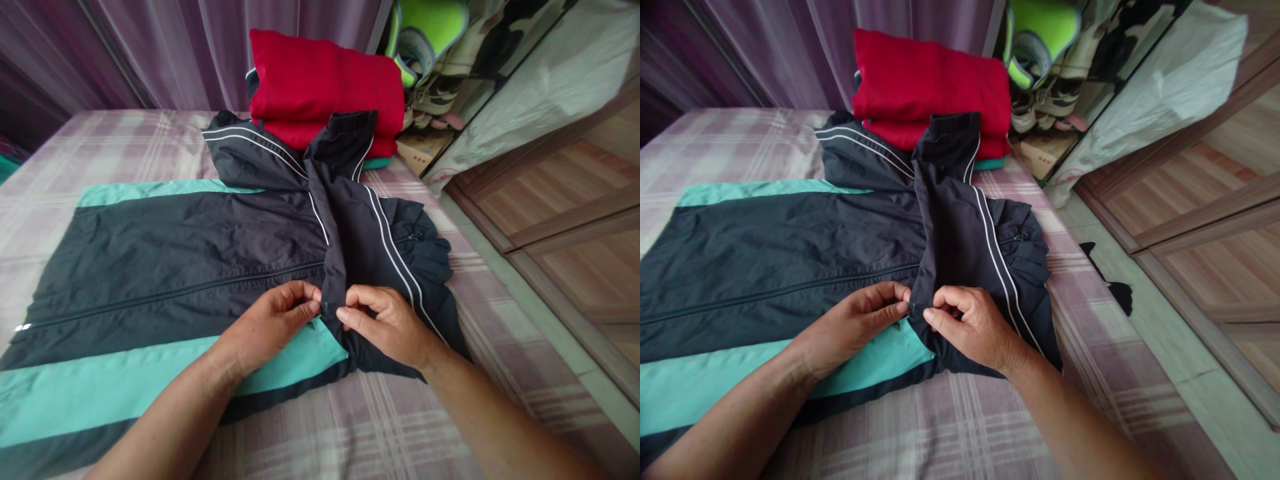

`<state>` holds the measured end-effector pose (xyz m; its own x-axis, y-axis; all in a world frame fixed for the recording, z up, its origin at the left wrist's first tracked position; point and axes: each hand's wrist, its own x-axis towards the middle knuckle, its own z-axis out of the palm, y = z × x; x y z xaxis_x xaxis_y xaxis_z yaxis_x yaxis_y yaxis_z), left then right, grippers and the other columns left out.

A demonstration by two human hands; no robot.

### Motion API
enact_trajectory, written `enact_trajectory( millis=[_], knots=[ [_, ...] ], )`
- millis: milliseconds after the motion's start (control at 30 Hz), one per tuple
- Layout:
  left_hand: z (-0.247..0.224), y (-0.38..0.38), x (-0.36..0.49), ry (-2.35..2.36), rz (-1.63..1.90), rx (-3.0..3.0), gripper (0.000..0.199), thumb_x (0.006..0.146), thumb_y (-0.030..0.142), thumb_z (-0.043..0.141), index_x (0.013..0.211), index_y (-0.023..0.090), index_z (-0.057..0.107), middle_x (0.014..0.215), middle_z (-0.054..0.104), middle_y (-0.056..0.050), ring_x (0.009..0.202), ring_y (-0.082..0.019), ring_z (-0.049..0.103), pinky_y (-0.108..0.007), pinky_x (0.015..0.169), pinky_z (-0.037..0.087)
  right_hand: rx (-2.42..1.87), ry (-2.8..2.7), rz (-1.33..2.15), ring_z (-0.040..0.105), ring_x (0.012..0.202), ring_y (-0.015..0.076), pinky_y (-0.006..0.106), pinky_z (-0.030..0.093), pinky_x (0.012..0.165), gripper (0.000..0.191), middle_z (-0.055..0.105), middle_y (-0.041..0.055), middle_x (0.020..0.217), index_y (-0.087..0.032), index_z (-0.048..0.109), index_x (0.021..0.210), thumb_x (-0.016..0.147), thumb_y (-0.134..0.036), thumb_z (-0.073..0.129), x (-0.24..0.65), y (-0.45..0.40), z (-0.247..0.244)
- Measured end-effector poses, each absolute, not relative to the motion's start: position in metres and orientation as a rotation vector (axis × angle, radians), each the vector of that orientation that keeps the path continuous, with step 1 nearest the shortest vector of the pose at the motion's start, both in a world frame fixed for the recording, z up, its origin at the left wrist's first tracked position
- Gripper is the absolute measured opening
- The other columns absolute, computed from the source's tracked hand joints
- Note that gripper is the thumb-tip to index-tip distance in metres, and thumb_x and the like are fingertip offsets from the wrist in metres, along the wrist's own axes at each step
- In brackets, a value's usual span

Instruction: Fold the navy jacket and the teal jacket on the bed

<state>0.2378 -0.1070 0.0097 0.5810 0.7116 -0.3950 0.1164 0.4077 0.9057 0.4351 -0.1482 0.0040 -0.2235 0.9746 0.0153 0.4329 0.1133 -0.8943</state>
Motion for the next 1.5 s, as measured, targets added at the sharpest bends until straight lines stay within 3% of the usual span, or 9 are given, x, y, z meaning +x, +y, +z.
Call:
enact_trajectory(
  millis=[133,300,433,533,600,667,800,1000,1500],
  knots=[
    [0.008,-0.109,0.238,0.837,0.406,1.145,0.038,0.076,0.052,0.073,0.087,0.017,0.061,0.081,0.06,0.002,0.072,-0.011,0.051,-0.025,0.067,0.042,-1.339,-1.707,1.043,0.056,0.058,0.0099,0.02,0.043,0.057,0.025,0.06,-0.0035,0.06,-0.021,0.056,0.066,0.089,-0.029,0.057,0.435,-0.149,0.003],
    [0.005,-0.114,0.243,0.953,0.441,1.22,0.041,0.07,0.051,0.078,0.085,0.018,0.059,0.075,0.057,0.004,0.064,-0.009,0.047,-0.023,0.058,0.038,-1.321,-1.705,1.037,0.056,0.058,0.0102,0.021,0.043,0.057,0.024,0.06,-0.0036,0.061,-0.021,0.056,0.067,0.09,-0.028,0.056,0.435,-0.149,0.004],
    [0.004,-0.116,0.247,0.92,0.516,1.123,0.038,0.068,0.045,0.08,0.083,0.018,0.057,0.077,0.058,0.003,0.068,-0.009,0.051,-0.023,0.062,0.041,-1.376,-1.658,1.007,0.054,0.058,0.0103,0.022,0.043,0.057,0.021,0.056,-0.0038,0.06,-0.021,0.054,0.069,0.089,-0.026,0.056,0.433,-0.15,0.002],
    [0.002,-0.116,0.247,0.908,0.58,1.097,0.034,0.067,0.036,0.082,0.083,0.019,0.058,0.078,0.059,0.003,0.072,-0.01,0.054,-0.024,0.066,0.042,-1.369,-1.513,0.942,0.056,0.061,0.0105,0.022,0.045,0.057,0.006,0.058,-0.0035,0.07,-0.022,0.059,0.09,0.088,-0.027,0.056,0.432,-0.152,-0.003],
    [0.0,-0.117,0.247,0.911,0.619,1.08,0.035,0.067,0.032,0.082,0.088,0.019,0.057,0.08,0.06,0.003,0.074,-0.01,0.056,-0.024,0.068,0.043,-1.319,-1.506,0.915,0.057,0.063,0.0108,0.022,0.047,0.058,0.023,0.06,-0.0031,0.076,-0.024,0.06,0.111,0.089,-0.028,0.057,0.431,-0.152,-0.005],
    [-0.001,-0.117,0.248,0.903,0.653,1.063,0.039,0.066,0.03,0.083,0.093,0.02,0.056,0.081,0.062,0.004,0.076,-0.01,0.057,-0.025,0.071,0.044,-1.287,-1.605,0.885,0.059,0.066,0.0113,0.023,0.049,0.06,0.031,0.064,-0.0016,0.081,-0.025,0.06,0.121,0.09,-0.027,0.057,0.431,-0.152,-0.005],
    [-0.001,-0.118,0.248,0.884,0.683,1.034,0.045,0.065,0.032,0.086,0.094,0.02,0.054,0.08,0.064,0.004,0.076,-0.01,0.058,-0.025,0.072,0.044,-1.314,-1.753,0.82,0.06,0.066,0.0113,0.023,0.049,0.059,0.02,0.067,0.0006,0.084,-0.023,0.069,0.107,0.091,-0.024,0.056,0.43,-0.15,-0.003],
    [-0.001,-0.117,0.248,0.906,0.677,1.038,0.044,0.066,0.033,0.085,0.094,0.02,0.054,0.082,0.064,0.004,0.07,-0.008,0.055,-0.022,0.065,0.042,-1.332,-1.709,0.806,0.063,0.07,0.0124,0.022,0.05,0.059,0.011,0.069,0.0011,0.082,-0.023,0.068,0.092,0.09,-0.025,0.057,0.431,-0.149,-0.003],
    [0.002,-0.116,0.247,0.921,0.665,1.089,0.041,0.066,0.031,0.083,0.094,0.02,0.055,0.083,0.063,0.003,0.066,-0.007,0.052,-0.021,0.062,0.042,-1.286,-1.758,0.826,0.062,0.07,0.0128,0.024,0.05,0.062,0.015,0.069,0.0019,0.084,-0.024,0.068,0.096,0.091,-0.023,0.054,0.43,-0.15,-0.002]
  ],
)
